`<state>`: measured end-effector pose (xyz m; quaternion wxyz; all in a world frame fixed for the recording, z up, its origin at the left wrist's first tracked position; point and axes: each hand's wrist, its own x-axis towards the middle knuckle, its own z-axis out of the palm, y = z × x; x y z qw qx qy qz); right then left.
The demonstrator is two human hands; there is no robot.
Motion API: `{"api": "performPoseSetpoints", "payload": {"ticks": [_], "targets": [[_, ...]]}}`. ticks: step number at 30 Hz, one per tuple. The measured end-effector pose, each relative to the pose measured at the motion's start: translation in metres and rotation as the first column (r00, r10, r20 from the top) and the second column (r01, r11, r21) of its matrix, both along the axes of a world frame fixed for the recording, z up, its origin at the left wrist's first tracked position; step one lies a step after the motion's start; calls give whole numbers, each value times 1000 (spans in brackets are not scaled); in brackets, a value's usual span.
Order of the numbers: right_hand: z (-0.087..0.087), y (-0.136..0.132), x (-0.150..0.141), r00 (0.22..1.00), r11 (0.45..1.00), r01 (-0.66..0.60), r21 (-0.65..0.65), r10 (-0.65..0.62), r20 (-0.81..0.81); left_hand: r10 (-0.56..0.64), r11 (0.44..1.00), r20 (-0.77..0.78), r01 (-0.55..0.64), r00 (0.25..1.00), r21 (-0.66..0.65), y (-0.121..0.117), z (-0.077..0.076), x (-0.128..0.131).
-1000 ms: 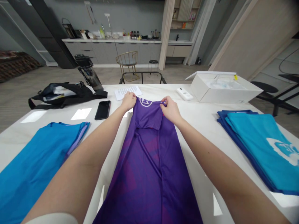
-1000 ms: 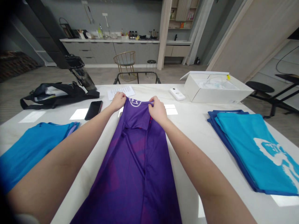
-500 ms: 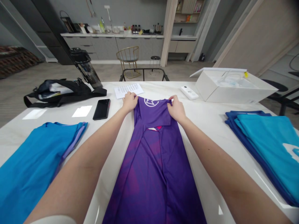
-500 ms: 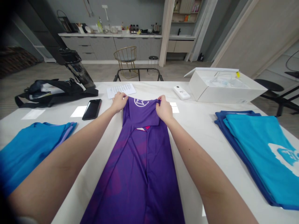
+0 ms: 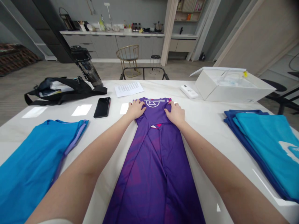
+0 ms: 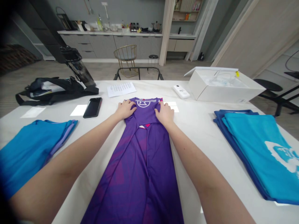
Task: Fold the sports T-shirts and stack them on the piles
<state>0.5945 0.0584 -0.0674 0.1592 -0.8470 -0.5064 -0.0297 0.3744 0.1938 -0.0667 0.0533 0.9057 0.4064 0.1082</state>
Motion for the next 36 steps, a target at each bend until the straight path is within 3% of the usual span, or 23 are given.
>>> {"api": "performPoseSetpoints", "payload": {"ticks": [5,8,11,13,17,21,24,29,33,36], "targets": [[8,-19,-9,998,1000,8,-24,-6,60,-19,1000,88,17,996,20,-32,0,-12],[15,-39,-25,987,990,-139,16,137,80,-79,997,111,77,991,25,-64,7,-22],[21,-63,-56,911,912,-410,-18,411,33,-111,993,101,106,989,56,-102,17,-33],[24,-77,-79,844,842,-534,-71,536,5,-66,996,64,62,996,70,-130,22,-43],[28,-89,-115,779,774,-612,-158,626,49,40,999,-67,-38,997,30,-183,27,-65],[28,-88,-129,728,741,-643,-195,670,145,131,991,-128,-131,983,9,-220,23,-83],[26,-87,-131,696,725,-652,-222,689,205,203,979,-142,-205,969,3,-236,22,-93],[30,-89,-131,707,739,-627,-246,673,218,185,981,-104,-190,977,-38,-245,31,-99],[40,-96,-125,727,762,-616,-200,648,229,148,976,90,-131,985,-175,-246,45,-93],[43,-104,-117,759,795,-583,-170,607,238,148,956,219,-83,964,-280,-252,48,-85]]}}
